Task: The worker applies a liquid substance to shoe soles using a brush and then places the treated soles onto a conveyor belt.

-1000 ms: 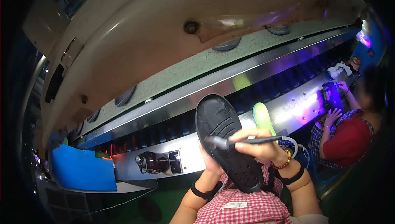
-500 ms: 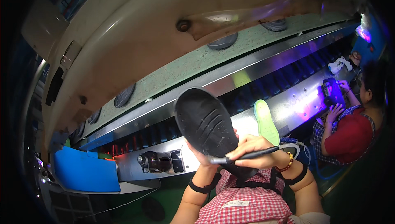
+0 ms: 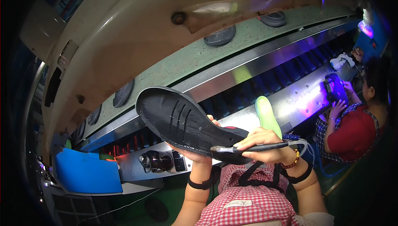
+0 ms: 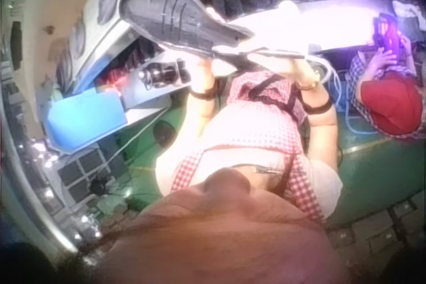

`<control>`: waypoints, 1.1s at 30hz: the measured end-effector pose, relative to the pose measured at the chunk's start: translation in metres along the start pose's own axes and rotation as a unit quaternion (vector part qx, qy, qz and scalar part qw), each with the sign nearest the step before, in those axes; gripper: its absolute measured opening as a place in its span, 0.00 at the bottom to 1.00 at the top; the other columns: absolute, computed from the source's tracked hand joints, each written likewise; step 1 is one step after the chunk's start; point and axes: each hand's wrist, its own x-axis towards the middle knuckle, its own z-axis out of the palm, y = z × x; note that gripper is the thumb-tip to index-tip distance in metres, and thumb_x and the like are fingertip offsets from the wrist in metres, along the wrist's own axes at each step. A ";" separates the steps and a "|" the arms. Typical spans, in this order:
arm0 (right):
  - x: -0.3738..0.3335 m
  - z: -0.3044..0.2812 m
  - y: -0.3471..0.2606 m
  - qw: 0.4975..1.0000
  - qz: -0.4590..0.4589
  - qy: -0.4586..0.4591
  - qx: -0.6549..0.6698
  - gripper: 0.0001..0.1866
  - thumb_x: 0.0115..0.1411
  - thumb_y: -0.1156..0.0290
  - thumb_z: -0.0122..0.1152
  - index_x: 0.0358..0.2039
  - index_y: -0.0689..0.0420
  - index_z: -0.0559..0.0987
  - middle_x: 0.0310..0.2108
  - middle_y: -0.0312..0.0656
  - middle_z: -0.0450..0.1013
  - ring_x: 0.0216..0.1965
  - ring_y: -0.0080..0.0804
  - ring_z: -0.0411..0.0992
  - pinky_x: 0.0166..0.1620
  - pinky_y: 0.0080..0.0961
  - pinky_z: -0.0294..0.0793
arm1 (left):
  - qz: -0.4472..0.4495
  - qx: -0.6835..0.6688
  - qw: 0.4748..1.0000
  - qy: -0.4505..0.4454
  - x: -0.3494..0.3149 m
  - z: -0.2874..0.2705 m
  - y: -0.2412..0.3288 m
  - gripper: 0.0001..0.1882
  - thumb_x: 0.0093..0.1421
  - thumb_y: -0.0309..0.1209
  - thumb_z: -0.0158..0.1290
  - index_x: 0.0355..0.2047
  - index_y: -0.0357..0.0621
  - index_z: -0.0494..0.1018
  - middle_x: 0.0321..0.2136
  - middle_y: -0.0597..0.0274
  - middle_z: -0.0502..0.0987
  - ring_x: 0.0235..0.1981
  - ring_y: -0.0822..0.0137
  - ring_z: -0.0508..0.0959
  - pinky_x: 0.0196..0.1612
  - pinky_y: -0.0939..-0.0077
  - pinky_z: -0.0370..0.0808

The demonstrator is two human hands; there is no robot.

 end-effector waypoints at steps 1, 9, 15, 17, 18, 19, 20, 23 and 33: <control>0.001 0.001 -0.001 0.998 -0.035 -0.049 -0.026 0.11 0.43 0.75 0.65 0.31 0.55 0.80 0.34 0.37 0.77 0.31 0.27 0.71 0.40 0.23 0.66 | 0.013 -0.003 1.000 -0.009 0.002 0.002 0.001 0.56 0.43 0.71 0.42 0.52 0.26 0.54 0.46 0.42 0.63 0.46 0.51 0.67 0.51 0.59 0.64; -0.011 -0.009 0.001 0.999 0.016 -0.010 0.026 0.11 0.45 0.78 0.64 0.32 0.59 0.79 0.35 0.41 0.76 0.36 0.32 0.73 0.42 0.26 0.70 | 0.061 0.033 0.998 0.011 0.007 0.009 0.012 0.51 0.47 0.69 0.41 0.53 0.29 0.55 0.46 0.40 0.62 0.44 0.51 0.68 0.49 0.57 0.65; -0.021 -0.015 -0.004 0.981 0.013 -0.065 0.183 0.12 0.46 0.80 0.64 0.34 0.62 0.78 0.35 0.46 0.75 0.36 0.32 0.73 0.42 0.24 0.72 | 0.051 0.016 0.998 -0.018 0.011 0.016 0.020 0.51 0.47 0.69 0.39 0.53 0.31 0.56 0.42 0.39 0.65 0.43 0.49 0.69 0.48 0.56 0.66; -0.023 -0.016 -0.001 0.991 0.118 -0.010 0.066 0.11 0.46 0.81 0.62 0.34 0.61 0.78 0.34 0.45 0.75 0.35 0.32 0.74 0.40 0.24 0.73 | 0.045 0.030 0.998 0.020 0.011 0.018 0.019 0.51 0.47 0.69 0.39 0.53 0.32 0.56 0.42 0.39 0.65 0.42 0.49 0.69 0.48 0.56 0.67; -0.020 -0.014 0.001 0.996 0.073 -0.034 0.049 0.11 0.46 0.81 0.62 0.34 0.61 0.78 0.34 0.45 0.75 0.35 0.32 0.74 0.40 0.25 0.73 | 0.046 0.029 0.998 0.020 0.012 0.019 0.020 0.51 0.47 0.69 0.39 0.53 0.32 0.56 0.42 0.39 0.65 0.42 0.49 0.69 0.48 0.56 0.67; -0.018 -0.010 0.001 0.997 0.028 -0.058 0.032 0.12 0.46 0.80 0.63 0.34 0.60 0.79 0.34 0.44 0.76 0.35 0.31 0.73 0.41 0.25 0.72 | 0.052 0.037 0.998 0.026 0.012 0.020 0.020 0.51 0.47 0.70 0.39 0.52 0.31 0.56 0.42 0.39 0.65 0.42 0.49 0.69 0.47 0.57 0.67; -0.017 -0.010 0.000 0.995 0.018 -0.088 0.045 0.12 0.45 0.80 0.63 0.33 0.61 0.79 0.34 0.43 0.76 0.37 0.31 0.72 0.42 0.25 0.71 | 0.058 0.045 0.997 0.032 0.013 0.020 0.020 0.51 0.47 0.70 0.39 0.52 0.31 0.57 0.41 0.39 0.65 0.42 0.49 0.69 0.46 0.57 0.68; -0.021 -0.021 0.008 0.981 0.019 -0.096 0.166 0.12 0.45 0.80 0.63 0.34 0.60 0.79 0.34 0.43 0.76 0.38 0.31 0.71 0.43 0.25 0.69 | 0.019 0.044 0.998 -0.030 0.013 0.018 0.025 0.51 0.47 0.70 0.40 0.52 0.30 0.57 0.43 0.39 0.65 0.42 0.49 0.70 0.46 0.59 0.69; -0.018 0.016 -0.012 0.879 0.247 0.069 0.402 0.10 0.50 0.83 0.58 0.36 0.65 0.76 0.38 0.47 0.74 0.34 0.23 0.71 0.40 0.16 0.70 | -0.026 0.079 0.997 0.004 -0.024 0.034 -0.014 0.53 0.47 0.67 0.44 0.60 0.39 0.43 0.57 0.46 0.52 0.54 0.48 0.62 0.51 0.41 0.64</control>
